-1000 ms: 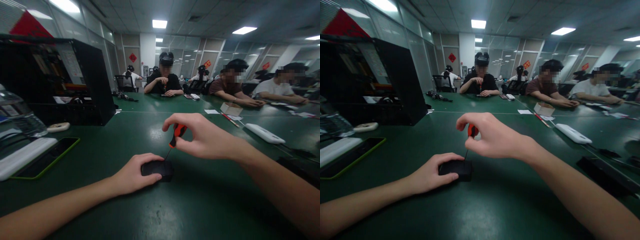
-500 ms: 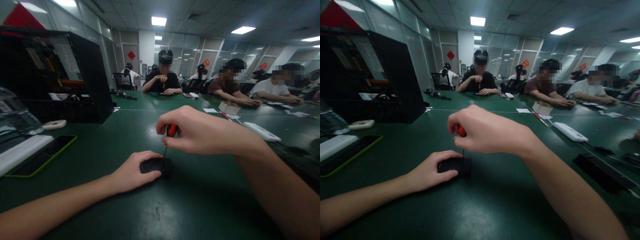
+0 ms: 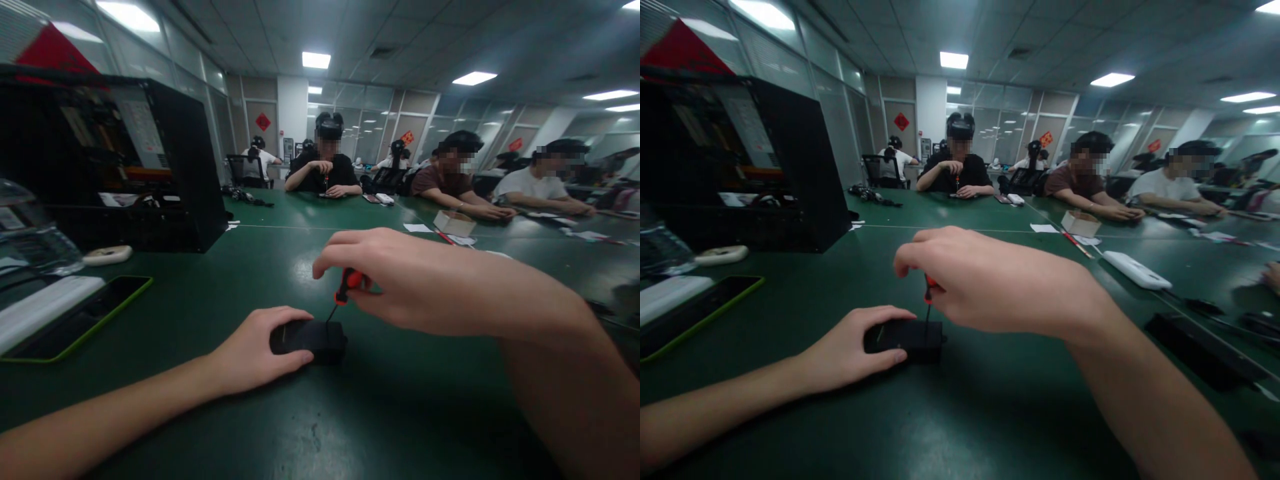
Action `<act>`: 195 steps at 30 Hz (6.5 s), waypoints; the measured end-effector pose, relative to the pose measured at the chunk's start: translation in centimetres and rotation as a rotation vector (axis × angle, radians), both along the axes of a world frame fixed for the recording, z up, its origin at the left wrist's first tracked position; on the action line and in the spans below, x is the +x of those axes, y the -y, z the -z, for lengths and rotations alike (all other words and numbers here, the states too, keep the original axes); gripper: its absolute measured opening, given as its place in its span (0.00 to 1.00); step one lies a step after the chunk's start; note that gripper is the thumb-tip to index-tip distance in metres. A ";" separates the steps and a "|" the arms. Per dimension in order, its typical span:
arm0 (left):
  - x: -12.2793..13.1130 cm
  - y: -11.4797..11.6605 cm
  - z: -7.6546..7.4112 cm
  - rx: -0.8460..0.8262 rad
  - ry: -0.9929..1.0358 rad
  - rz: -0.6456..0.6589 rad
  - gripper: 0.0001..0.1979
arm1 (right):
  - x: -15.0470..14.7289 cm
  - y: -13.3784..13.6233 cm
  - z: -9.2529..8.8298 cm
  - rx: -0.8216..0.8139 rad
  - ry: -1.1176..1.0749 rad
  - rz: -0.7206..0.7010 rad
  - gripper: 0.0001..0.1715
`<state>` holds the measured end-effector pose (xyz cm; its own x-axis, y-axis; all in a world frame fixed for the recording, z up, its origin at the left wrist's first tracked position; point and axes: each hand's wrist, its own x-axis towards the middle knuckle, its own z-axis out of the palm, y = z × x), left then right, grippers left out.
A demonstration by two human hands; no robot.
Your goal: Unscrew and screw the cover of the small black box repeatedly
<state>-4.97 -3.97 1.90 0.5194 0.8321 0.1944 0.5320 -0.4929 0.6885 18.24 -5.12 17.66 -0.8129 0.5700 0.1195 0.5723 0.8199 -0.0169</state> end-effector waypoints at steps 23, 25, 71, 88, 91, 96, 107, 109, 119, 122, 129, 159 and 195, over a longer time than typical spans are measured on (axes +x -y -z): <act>-1.6 -1.5 0.1 -0.103 -0.060 0.080 0.27 | -0.8 -1.9 0.8 0.018 -0.082 -0.067 0.14; -1.6 -1.5 0.1 -0.085 -0.062 0.082 0.26 | -1.2 -1.8 1.1 0.040 -0.114 -0.066 0.07; -0.9 -1.4 0.5 0.002 0.055 0.177 0.25 | -2.8 -0.2 1.5 -0.054 -0.183 -0.194 0.14; -2.0 -2.7 -0.5 -0.174 0.009 0.249 0.22 | -2.6 1.1 1.1 0.011 -0.069 -0.141 0.11; -1.9 -2.6 -0.3 -0.160 0.003 0.274 0.22 | -2.4 1.1 1.1 0.044 -0.036 -0.092 0.15; -1.4 -2.6 0.1 -0.075 0.032 0.156 0.23 | -1.8 1.0 1.5 -0.017 -0.052 -0.170 0.12; -1.5 -3.2 0.5 -0.134 0.028 0.080 0.26 | -1.1 -0.5 1.2 0.140 0.071 0.091 0.13; -1.5 -3.2 0.5 -0.135 0.026 0.084 0.25 | -1.4 -0.3 1.0 0.119 0.096 0.107 0.15; -1.4 -3.2 0.6 -0.085 0.025 0.088 0.24 | -0.5 1.1 2.0 0.111 0.121 -0.123 0.16; -1.4 -3.1 0.4 -0.116 0.030 0.090 0.26 | 0.8 1.2 3.0 0.110 0.146 -0.067 0.15; -1.9 -2.9 0.1 -0.144 0.067 0.192 0.23 | 5.8 0.5 7.0 0.080 0.215 0.027 0.30; -1.6 -2.7 0.5 -0.071 0.017 0.125 0.23 | 7.9 -2.1 7.9 -0.194 0.071 0.040 0.20; 0.1 -2.1 0.5 -0.019 0.032 -0.005 0.22 | 5.3 -3.6 12.8 -0.330 -0.068 0.020 0.23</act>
